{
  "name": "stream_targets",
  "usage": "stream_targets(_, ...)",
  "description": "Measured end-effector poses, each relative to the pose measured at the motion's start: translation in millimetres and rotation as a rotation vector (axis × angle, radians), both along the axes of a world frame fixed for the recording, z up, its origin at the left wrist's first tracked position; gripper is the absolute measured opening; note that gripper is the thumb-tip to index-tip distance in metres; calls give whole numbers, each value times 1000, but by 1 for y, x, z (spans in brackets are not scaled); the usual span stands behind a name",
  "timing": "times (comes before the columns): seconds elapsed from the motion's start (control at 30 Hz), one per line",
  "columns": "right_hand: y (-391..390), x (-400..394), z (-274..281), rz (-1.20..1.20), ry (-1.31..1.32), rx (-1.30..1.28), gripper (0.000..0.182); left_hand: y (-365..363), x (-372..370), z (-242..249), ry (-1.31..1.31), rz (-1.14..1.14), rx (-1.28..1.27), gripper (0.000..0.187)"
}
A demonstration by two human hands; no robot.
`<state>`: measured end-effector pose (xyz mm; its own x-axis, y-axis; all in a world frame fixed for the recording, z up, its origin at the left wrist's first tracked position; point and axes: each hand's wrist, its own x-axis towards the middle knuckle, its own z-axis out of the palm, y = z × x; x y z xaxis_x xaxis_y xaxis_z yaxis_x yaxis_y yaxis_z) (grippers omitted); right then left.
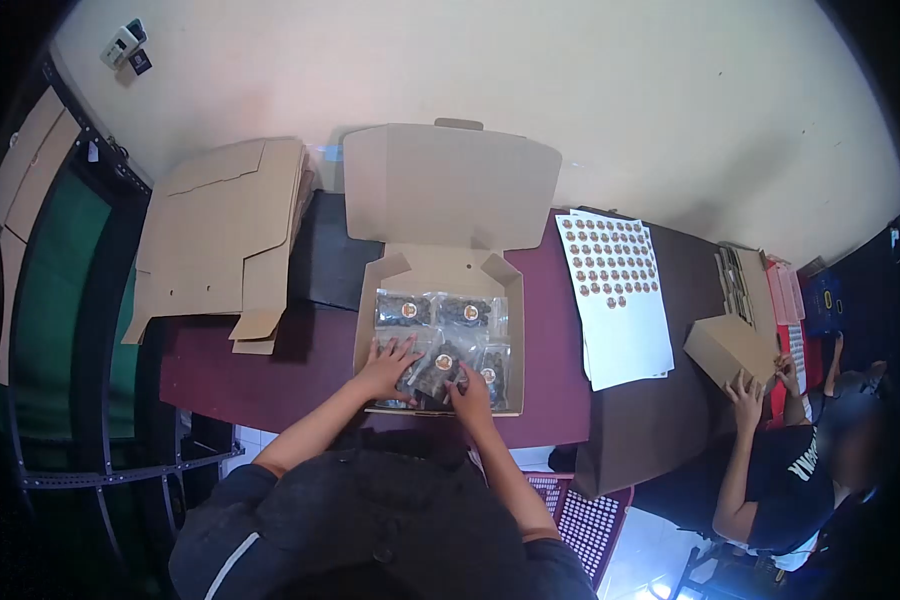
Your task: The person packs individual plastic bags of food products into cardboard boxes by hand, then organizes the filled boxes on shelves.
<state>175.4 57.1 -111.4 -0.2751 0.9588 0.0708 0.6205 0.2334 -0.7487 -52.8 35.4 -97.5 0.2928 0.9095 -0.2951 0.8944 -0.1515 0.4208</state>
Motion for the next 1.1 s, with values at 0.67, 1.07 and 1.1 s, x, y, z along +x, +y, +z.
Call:
stream_targets(0.67, 19, -30, 12, -39, 620, -510, 49, -21, -9, 41, -640, 131, -30, 134)
stream_targets(1.07, 5, -64, 3, 168, 148, -337, 43, -21, -6, 4, -385, 134, -31, 103)
stream_targets(1.1, 5, -61, -1, 166, 147, -337, 43, -21, -6, 3, -350, 119, -19, 102)
